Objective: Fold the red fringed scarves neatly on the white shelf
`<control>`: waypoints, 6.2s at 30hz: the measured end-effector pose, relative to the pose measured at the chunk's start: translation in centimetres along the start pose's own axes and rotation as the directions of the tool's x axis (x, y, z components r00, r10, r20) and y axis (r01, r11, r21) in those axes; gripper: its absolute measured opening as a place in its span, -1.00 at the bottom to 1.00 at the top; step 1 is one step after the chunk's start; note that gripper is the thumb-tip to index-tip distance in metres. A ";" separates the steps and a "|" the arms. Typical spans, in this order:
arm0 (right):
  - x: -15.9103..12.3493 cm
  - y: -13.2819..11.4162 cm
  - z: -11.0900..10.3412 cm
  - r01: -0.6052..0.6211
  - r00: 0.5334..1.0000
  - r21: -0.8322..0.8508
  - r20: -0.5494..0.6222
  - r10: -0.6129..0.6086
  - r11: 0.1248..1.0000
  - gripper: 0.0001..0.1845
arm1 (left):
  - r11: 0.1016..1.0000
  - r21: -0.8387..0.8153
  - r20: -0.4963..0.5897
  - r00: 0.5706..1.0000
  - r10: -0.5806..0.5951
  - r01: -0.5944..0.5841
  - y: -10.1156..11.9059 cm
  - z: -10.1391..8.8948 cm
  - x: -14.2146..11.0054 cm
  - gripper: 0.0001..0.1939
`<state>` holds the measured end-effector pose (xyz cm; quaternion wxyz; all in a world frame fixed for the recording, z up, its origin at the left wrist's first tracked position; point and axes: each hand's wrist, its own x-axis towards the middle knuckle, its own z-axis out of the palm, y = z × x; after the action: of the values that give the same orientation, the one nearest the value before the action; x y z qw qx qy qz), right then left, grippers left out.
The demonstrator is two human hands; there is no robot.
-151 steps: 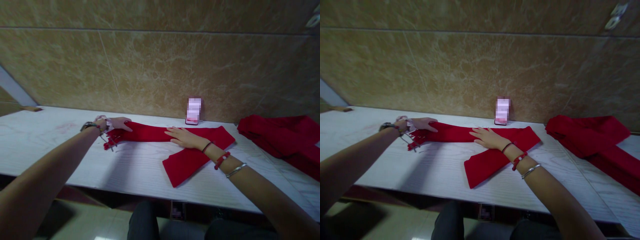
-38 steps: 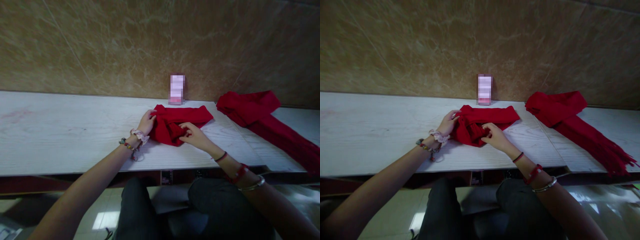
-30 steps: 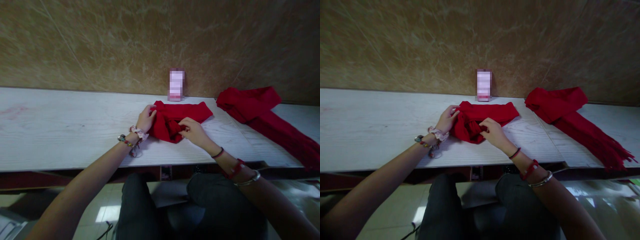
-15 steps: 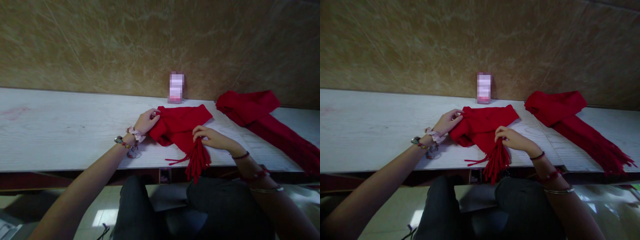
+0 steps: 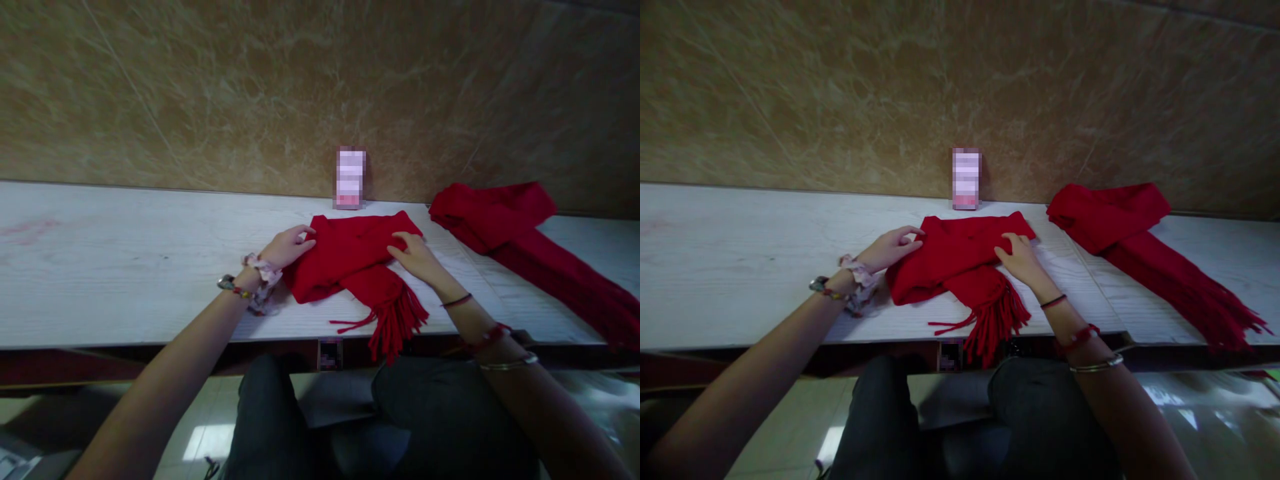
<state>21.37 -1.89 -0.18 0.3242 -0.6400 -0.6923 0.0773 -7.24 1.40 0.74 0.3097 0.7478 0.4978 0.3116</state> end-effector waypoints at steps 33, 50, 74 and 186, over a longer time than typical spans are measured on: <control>11.7 4.2 0.8 -0.210 0.935 0.472 0.354 0.034 0.856 -0.75 | 0.924 -0.356 0.095 0.989 -0.114 0.141 -1.9 -4.4 2.9 -0.50; -3.4 -6.0 0.5 0.382 0.854 -0.220 0.456 -0.252 0.897 -0.33 | 0.734 0.457 0.366 0.858 0.360 -0.503 0.4 0.4 1.0 -0.58; -3.5 -3.7 -1.3 0.596 0.776 -0.280 0.443 -0.449 0.753 -0.57 | 0.887 0.272 0.210 0.922 0.324 -0.373 2.2 2.3 0.6 -0.59; 1.6 -2.5 2.7 0.539 0.808 -0.266 0.430 -0.402 0.799 -0.48 | 0.596 0.383 0.468 0.704 0.534 -0.706 2.3 -0.7 -0.3 -0.57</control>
<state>17.81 0.05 -0.38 0.0750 -0.4695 -0.8793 -0.0275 -6.64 0.53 2.90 0.0309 0.9678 0.2139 0.1288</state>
